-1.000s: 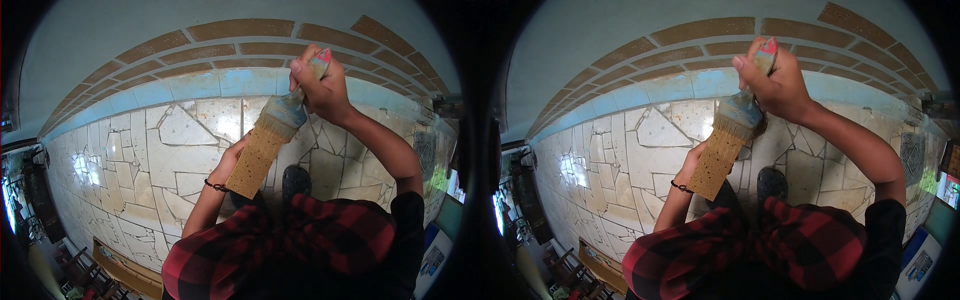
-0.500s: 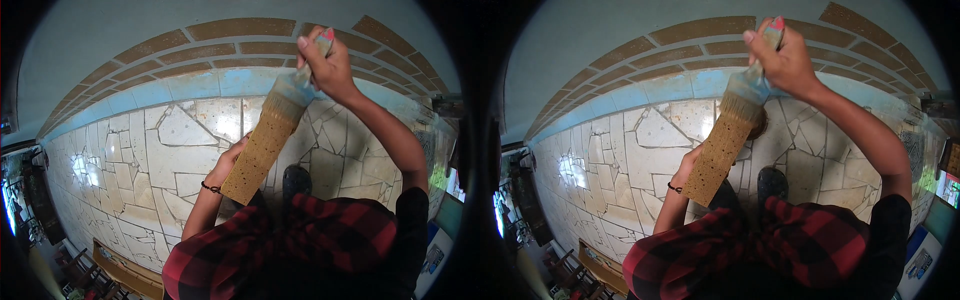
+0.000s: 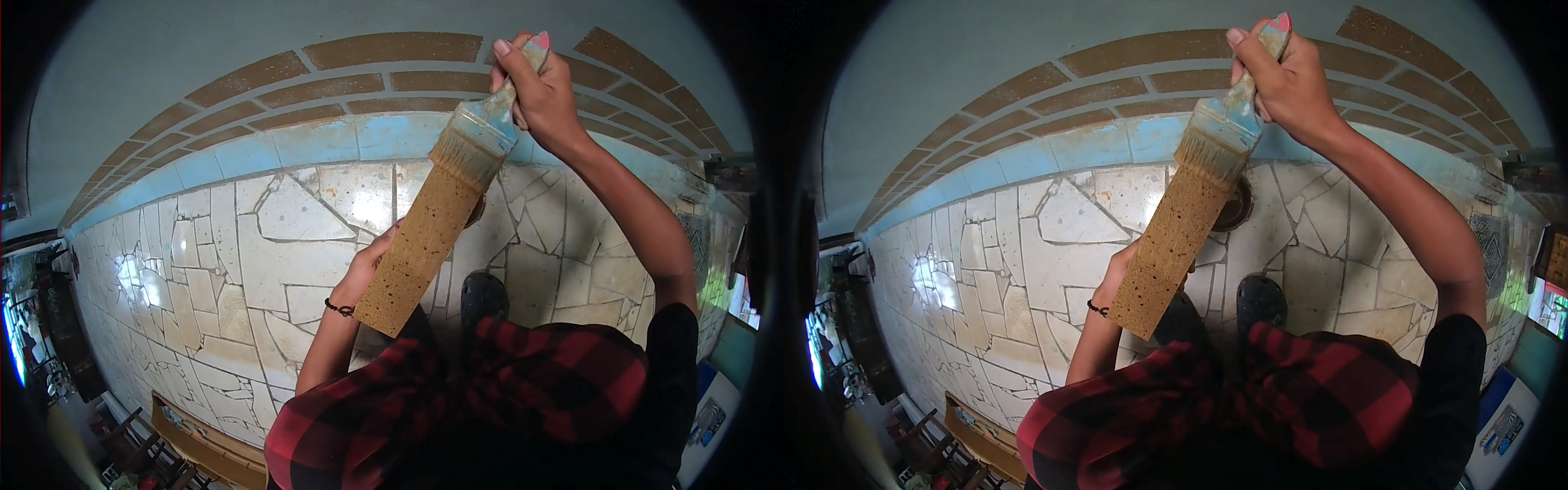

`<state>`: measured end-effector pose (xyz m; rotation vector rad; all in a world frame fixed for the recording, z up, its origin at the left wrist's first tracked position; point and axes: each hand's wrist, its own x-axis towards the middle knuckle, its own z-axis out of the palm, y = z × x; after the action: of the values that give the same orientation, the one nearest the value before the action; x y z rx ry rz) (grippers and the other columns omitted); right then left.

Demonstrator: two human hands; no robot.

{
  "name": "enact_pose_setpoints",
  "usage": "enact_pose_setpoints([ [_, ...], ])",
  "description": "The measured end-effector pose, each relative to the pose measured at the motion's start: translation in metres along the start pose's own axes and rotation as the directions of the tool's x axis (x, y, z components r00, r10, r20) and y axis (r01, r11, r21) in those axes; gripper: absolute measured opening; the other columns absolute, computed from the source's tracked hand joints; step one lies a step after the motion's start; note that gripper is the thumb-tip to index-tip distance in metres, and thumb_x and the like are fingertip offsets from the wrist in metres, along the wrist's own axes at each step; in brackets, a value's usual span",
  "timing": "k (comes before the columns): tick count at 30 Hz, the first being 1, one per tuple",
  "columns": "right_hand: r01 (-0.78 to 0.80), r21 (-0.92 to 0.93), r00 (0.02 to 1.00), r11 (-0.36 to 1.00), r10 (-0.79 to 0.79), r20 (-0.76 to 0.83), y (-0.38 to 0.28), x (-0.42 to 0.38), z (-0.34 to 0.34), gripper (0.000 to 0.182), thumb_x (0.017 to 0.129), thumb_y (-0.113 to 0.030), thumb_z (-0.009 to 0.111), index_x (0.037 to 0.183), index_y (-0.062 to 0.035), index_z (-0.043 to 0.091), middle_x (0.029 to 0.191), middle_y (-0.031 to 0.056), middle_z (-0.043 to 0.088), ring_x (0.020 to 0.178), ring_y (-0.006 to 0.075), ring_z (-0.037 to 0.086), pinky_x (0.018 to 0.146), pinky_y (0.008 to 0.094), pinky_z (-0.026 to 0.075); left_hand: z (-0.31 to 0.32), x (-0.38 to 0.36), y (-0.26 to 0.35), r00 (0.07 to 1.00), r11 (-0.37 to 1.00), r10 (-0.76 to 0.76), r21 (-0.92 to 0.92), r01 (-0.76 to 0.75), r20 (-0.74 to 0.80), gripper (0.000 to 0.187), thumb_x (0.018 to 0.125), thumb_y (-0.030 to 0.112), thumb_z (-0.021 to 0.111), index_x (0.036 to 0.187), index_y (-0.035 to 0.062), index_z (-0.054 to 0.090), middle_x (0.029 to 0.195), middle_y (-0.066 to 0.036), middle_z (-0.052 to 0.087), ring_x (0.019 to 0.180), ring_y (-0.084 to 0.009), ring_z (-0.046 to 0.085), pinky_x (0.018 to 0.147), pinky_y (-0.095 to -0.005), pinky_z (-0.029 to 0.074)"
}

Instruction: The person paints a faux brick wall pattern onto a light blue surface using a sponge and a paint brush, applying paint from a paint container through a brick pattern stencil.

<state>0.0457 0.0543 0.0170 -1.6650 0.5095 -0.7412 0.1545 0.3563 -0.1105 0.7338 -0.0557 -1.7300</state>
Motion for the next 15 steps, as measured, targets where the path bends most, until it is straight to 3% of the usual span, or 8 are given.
enact_pose_setpoints([
  [3, -0.03, 0.042, 0.999, 0.999, 0.029, 0.029, -0.01, -0.008, 0.01, 0.036, 0.104, -0.032, 0.059, 0.079, -0.007, 0.055, 0.064, 0.0028, 0.061, 0.039, 0.0064, 0.047, 0.036, 0.024, 0.035, 0.0, 0.001, 0.0, 1.0, 0.999, -0.007, -0.038, 0.006, -0.017, 0.055, 0.107, 0.034, 0.037, 0.151, 0.0013, 0.039, 0.131, -0.018, 0.058, 0.11, -0.0266, 0.062, 0.092, -0.0382, 0.051],
  [5, -0.026, 0.071, 0.999, 0.997, 0.024, 0.03, -0.003, -0.013, 0.013, 0.036, 0.104, -0.032, 0.059, 0.079, -0.0067, 0.055, 0.064, 0.0029, 0.061, 0.039, 0.0064, 0.046, 0.036, 0.024, 0.034, 0.012, 0.001, -0.001, 0.995, 0.996, -0.005, -0.092, -0.005, -0.104, 0.056, 0.105, 0.037, 0.033, 0.14, -0.0029, 0.049, 0.107, -0.027, 0.064, 0.082, -0.0324, 0.069, 0.071, -0.0404, 0.057],
  [8, -0.006, 0.036, 1.0, 0.999, 0.006, -0.014, 0.009, -0.005, 0.004, 0.036, 0.104, -0.032, 0.06, 0.079, -0.0065, 0.055, 0.064, 0.0031, 0.061, 0.039, 0.0063, 0.046, 0.036, 0.024, 0.034, 0.013, -0.001, 0.001, 0.999, 0.986, -0.005, -0.169, 0.01, 0.032, 0.057, 0.104, 0.038, 0.033, 0.141, -0.003, 0.048, 0.104, -0.028, 0.062, 0.078, -0.0329, 0.067, 0.069, -0.0406, 0.056],
  [11, 0.014, 0.052, 0.998, 0.999, -0.012, -0.054, 0.004, 0.002, -0.002, 0.036, 0.104, -0.032, 0.06, 0.079, -0.0064, 0.056, 0.064, 0.0034, 0.061, 0.039, 0.0061, 0.046, 0.036, 0.0241, 0.034, -0.007, 0.001, -0.002, 0.987, 0.982, 0.002, -0.184, 0.028, 0.163, 0.054, 0.106, 0.035, 0.031, 0.141, -0.0026, 0.049, 0.113, -0.028, 0.065, 0.091, -0.0317, 0.068, 0.075, -0.0425, 0.057],
  [15, -0.018, 0.09, 1.0, 0.996, 0.019, -0.01, -0.006, -0.009, 0.008, 0.035, 0.104, -0.031, 0.059, 0.079, -0.0062, 0.056, 0.063, 0.0034, 0.06, 0.039, 0.0057, 0.045, 0.036, 0.024, 0.033, -0.005, 0.003, -0.001, 0.985, 0.984, 0.006, -0.179, 0.025, 0.174, 0.055, 0.106, 0.035, 0.031, 0.142, -0.0028, 0.048, 0.112, -0.027, 0.065, 0.088, -0.0321, 0.068, 0.075, -0.0421, 0.057],
])
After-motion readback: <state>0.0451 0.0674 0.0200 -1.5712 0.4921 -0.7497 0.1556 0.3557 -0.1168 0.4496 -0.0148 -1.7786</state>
